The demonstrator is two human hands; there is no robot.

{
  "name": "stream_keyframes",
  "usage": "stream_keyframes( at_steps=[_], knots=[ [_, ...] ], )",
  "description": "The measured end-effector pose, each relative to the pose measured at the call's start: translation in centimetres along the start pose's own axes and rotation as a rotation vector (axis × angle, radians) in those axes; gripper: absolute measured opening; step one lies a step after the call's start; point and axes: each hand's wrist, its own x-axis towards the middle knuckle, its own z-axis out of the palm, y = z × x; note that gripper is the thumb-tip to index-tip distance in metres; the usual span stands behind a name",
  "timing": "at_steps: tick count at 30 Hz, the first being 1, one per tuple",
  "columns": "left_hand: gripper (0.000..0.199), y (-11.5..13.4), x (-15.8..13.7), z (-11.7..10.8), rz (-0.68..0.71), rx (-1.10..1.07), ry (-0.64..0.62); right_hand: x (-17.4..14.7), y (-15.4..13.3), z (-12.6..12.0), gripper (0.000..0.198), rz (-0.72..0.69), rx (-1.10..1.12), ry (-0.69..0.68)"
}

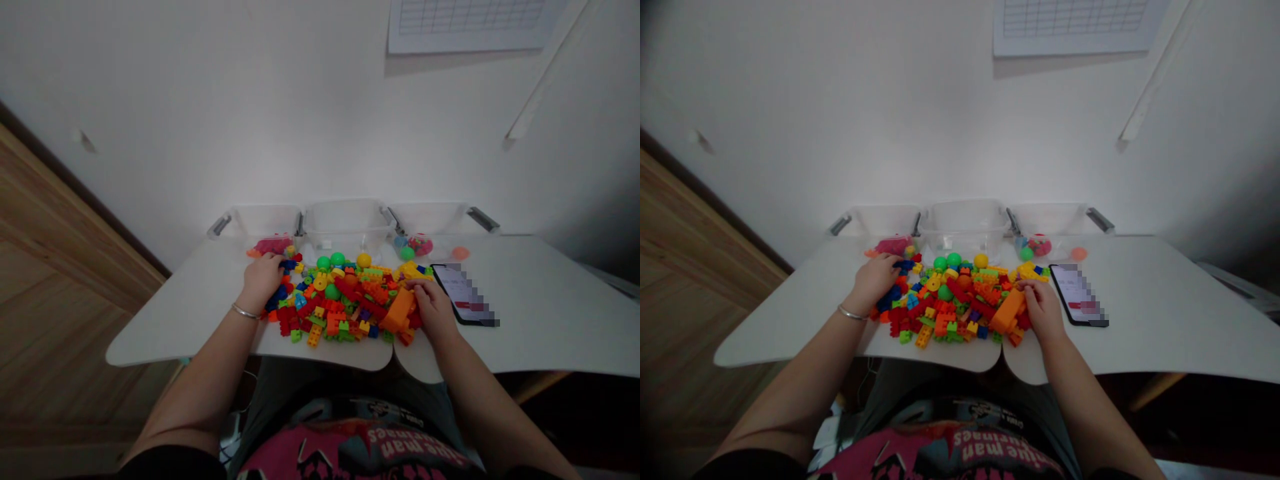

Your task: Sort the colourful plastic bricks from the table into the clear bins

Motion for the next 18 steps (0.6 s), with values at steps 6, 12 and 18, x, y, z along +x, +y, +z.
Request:
stream_keyframes(
  at_steps=[6,12,18],
  knots=[
    [0.036,0.2,0.2,0.5,-0.043,-0.094,0.003,0.0,-0.1,0.0,0.027,0.003,-0.001,0.005],
    [0.035,-0.4,0.6,1.0,-0.099,-0.122,0.041,-0.1,-0.1,0.0,0.026,0.008,0.016,0.005],
    [0.036,-1.4,1.4,1.6,-0.191,-0.217,-0.026,0.0,-0.4,-0.1,0.027,0.013,0.005,0.007]
  ],
)
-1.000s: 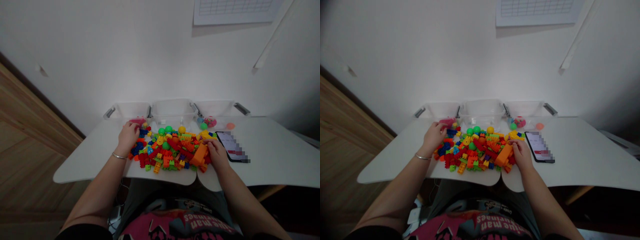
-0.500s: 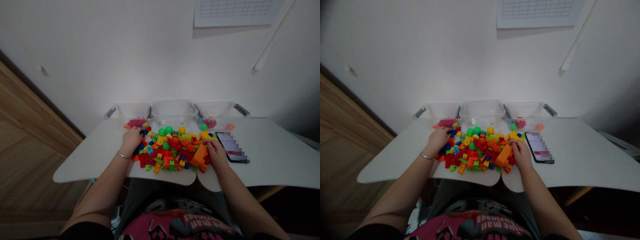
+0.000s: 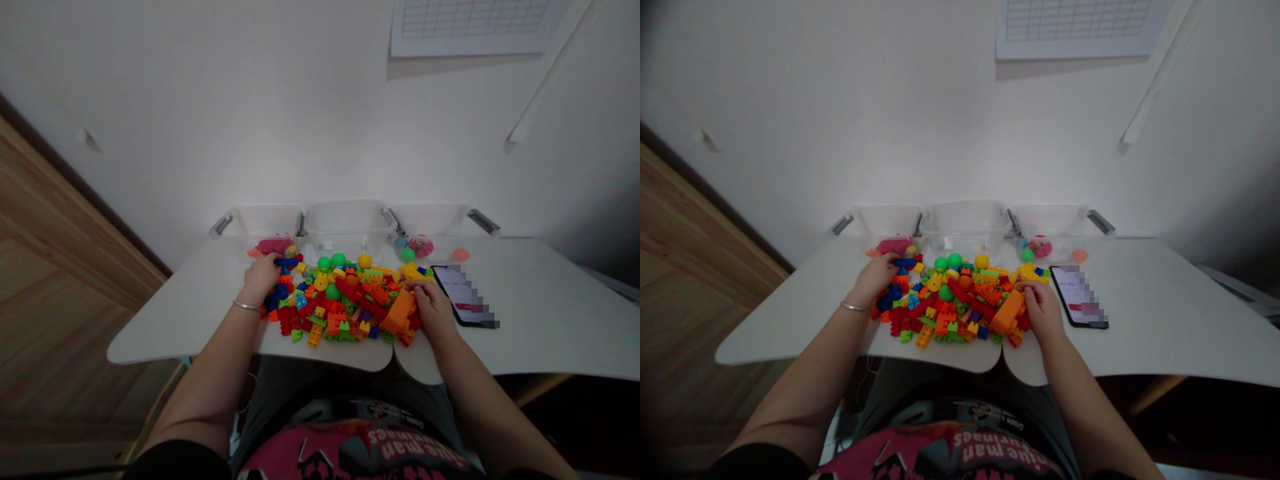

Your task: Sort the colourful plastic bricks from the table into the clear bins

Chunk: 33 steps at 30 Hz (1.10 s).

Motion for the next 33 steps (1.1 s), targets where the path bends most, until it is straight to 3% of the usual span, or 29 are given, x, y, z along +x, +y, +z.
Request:
stream_keyframes(
  at_steps=[7,13,17,22,25,29,33],
  knots=[
    [0.033,-0.2,0.4,-0.4,-0.044,-0.019,-0.049,0.0,0.1,0.0,0.029,0.004,-0.012,-0.013],
    [0.029,-0.5,-0.3,-1.2,0.121,-0.122,0.006,0.0,-0.1,0.0,0.028,0.005,-0.011,-0.010],
    [0.023,-1.1,-1.0,-2.6,0.289,-0.205,0.110,0.0,0.0,0.0,0.028,0.008,-0.008,-0.019],
    [0.022,-1.9,-1.0,-4.9,0.298,-0.452,0.263,0.0,0.1,0.1,0.029,0.008,0.001,-0.010],
    [0.020,-2.1,-0.6,-5.7,0.297,-0.544,0.489,0.0,0.0,0.1,0.028,0.009,0.009,-0.008],
    [0.018,-2.1,0.2,-5.6,0.268,-0.482,0.776,0.0,-0.2,0.1,0.029,0.001,0.013,-0.009],
    [0.017,-1.4,1.4,-4.9,0.136,-0.357,0.741,0.0,-0.3,0.1,0.029,0.004,0.002,-0.009]
  ],
)
